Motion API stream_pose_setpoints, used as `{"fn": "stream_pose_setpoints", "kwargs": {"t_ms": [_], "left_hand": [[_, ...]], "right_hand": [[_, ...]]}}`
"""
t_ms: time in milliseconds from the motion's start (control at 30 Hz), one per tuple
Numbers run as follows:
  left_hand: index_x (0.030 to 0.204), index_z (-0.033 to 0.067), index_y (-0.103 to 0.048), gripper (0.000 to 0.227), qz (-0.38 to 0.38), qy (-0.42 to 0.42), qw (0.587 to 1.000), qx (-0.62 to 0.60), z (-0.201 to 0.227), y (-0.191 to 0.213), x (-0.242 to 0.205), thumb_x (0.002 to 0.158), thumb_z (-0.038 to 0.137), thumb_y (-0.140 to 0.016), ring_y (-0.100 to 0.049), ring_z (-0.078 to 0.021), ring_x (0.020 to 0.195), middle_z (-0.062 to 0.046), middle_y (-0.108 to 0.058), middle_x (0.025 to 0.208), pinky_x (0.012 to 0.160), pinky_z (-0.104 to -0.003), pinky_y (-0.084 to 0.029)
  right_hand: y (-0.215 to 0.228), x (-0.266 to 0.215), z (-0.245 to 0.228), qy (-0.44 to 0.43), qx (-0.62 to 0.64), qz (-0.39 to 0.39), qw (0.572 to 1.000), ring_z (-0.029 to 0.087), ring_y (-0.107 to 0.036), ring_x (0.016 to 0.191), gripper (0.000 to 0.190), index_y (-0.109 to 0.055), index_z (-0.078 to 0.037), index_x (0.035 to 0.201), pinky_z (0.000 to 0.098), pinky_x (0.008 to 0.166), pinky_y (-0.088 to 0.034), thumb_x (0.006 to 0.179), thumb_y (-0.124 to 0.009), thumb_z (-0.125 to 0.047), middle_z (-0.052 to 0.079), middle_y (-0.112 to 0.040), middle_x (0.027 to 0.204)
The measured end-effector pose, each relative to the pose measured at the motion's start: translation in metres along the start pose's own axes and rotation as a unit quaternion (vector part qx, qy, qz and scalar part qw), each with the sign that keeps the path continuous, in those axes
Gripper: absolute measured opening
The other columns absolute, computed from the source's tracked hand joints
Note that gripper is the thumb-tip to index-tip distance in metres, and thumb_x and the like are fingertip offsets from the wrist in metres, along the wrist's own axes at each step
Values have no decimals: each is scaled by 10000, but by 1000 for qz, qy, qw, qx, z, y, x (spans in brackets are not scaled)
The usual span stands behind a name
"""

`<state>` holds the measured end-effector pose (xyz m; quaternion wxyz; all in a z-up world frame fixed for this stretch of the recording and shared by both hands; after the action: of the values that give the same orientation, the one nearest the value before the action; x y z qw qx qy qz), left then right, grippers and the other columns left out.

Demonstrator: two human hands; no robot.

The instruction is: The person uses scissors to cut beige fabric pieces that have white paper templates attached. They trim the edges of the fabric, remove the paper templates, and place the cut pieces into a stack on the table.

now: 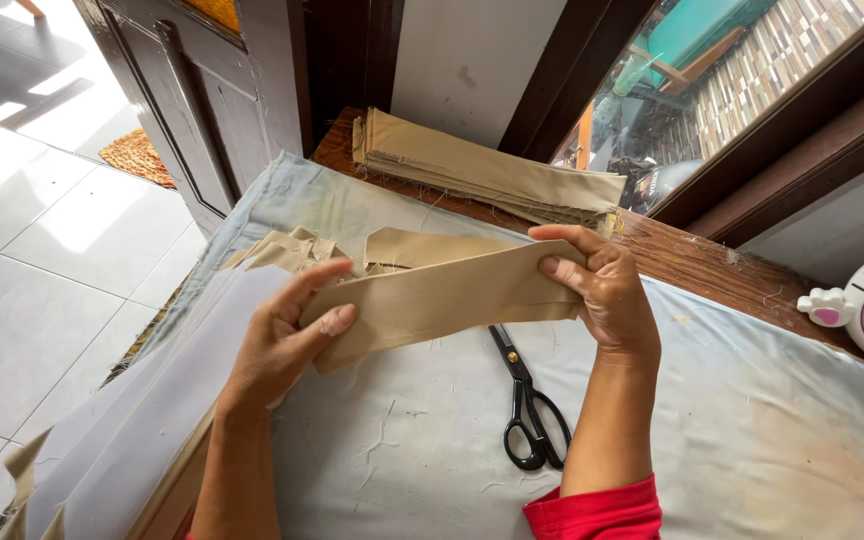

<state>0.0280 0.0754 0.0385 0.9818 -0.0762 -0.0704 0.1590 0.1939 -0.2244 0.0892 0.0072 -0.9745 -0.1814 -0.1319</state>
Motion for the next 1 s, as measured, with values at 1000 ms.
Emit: {"fn": "stream_pose_setpoints", "kwargs": {"t_ms": [1000], "left_hand": [[769, 71, -483, 105, 205, 11, 905, -373, -77, 65, 20, 832, -13, -485, -517, -100, 470, -86, -558, 727, 389, -144, -388]], "right_hand": [[-84, -14, -41, 175, -184, -153, 955, 226, -710, 840, 299, -838, -21, 913, 325, 836, -558, 866, -607, 164, 153, -797, 978]]}}
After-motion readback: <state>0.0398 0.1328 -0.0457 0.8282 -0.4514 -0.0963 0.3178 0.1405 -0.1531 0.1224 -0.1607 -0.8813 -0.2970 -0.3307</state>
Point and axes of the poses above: each hand's wrist, its own x-axis towards the middle knuckle, its own y-axis out of the back of the hand, z = x × y, the point moved 7 cm from there along x, towards the middle knuckle
